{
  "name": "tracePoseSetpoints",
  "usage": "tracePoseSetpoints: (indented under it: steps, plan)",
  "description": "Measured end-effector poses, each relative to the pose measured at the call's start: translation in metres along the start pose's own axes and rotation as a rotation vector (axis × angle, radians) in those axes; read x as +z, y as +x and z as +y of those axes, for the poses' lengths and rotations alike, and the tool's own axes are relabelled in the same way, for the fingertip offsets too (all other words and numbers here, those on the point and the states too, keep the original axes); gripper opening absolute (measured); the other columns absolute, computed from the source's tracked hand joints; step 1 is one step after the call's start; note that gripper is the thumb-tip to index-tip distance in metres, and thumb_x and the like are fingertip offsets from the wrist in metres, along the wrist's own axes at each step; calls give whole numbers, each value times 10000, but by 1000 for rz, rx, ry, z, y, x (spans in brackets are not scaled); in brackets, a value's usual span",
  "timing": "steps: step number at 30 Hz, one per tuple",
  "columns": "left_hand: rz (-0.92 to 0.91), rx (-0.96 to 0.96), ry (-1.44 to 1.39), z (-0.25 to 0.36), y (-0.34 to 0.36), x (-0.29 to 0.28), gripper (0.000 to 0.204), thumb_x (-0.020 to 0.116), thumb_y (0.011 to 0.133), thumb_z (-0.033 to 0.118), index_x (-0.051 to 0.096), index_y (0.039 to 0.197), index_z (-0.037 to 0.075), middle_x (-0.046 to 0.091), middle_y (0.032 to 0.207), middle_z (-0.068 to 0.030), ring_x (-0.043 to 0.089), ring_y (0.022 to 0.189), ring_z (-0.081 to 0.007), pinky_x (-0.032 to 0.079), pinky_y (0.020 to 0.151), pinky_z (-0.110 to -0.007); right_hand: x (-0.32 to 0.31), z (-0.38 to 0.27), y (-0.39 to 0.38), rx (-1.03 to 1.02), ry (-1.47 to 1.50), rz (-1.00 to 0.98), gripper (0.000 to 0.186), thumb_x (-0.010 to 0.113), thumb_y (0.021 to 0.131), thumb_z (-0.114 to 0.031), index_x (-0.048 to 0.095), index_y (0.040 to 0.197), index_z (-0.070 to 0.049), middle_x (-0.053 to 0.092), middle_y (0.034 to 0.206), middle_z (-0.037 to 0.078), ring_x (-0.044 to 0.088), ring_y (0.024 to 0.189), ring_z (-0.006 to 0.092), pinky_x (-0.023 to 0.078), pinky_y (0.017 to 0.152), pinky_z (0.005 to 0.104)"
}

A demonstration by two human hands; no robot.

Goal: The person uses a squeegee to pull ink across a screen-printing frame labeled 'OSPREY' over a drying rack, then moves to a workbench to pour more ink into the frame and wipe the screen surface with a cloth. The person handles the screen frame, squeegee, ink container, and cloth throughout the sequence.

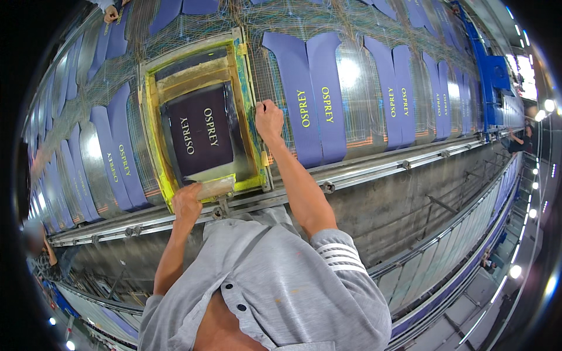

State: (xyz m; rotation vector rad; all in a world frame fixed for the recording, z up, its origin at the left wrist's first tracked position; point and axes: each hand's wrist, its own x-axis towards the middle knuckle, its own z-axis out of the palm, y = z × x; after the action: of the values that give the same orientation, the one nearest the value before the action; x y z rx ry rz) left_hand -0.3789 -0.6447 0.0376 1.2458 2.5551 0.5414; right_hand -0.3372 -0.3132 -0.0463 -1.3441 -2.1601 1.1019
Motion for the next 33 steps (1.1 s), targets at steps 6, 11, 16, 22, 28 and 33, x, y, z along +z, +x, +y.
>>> tracePoseSetpoints:
  steps: [6, 11, 16, 22, 28, 33]
  plan:
    - [78, 51, 44, -19, 64, -9, 327, 590, 690, -46, 751, 953, 62, 741, 954, -146, 701, 868, -364, 552, 766, -473, 2, -22, -8, -252, -202, 179, 250, 601, 950, -248, 735, 945, -37, 703, 894, 162, 676, 872, 386, 518, 785, 502]
    - [-22, -72, 86, -50, 193, -36, 296, 611, 757, 32, 785, 983, 115, 732, 917, -197, 706, 856, -397, 550, 776, -509, 3, -120, 26, -732, 18, -210, 254, 673, 870, -264, 768, 949, -42, 710, 907, 143, 695, 891, 343, 495, 887, 476]
    - [-13, 38, 196, -61, 272, -49, 261, 632, 755, 90, 786, 959, 148, 726, 873, -201, 711, 843, -383, 555, 766, -509, 43, -173, 72, -740, -643, -698, 182, 695, 776, -181, 773, 885, -58, 738, 862, 157, 721, 851, 340, 535, 824, 445]
    - [-26, -3, 143, -45, 186, -25, 169, 657, 724, 121, 759, 850, 169, 735, 815, -142, 722, 810, -349, 556, 695, -480, 38, -129, -4, -852, -557, -639, 124, 684, 762, -136, 731, 859, -76, 703, 928, 131, 695, 950, 322, 512, 927, 481]
    - [-119, -43, -11, -14, 48, 2, 291, 653, 681, 45, 777, 936, 109, 753, 933, -131, 722, 827, -344, 573, 712, -470, -1, -77, -133, -763, -492, -740, 108, 648, 757, -89, 716, 840, -74, 675, 941, 139, 689, 952, 305, 504, 948, 499]
    - [-230, -37, 123, -33, 138, -28, 220, 674, 713, 79, 781, 863, 198, 718, 789, -153, 708, 781, -374, 572, 711, -494, 13, -123, -50, -713, -555, -777, 124, 632, 755, -119, 740, 802, -78, 723, 838, 139, 723, 776, 338, 578, 799, 448]
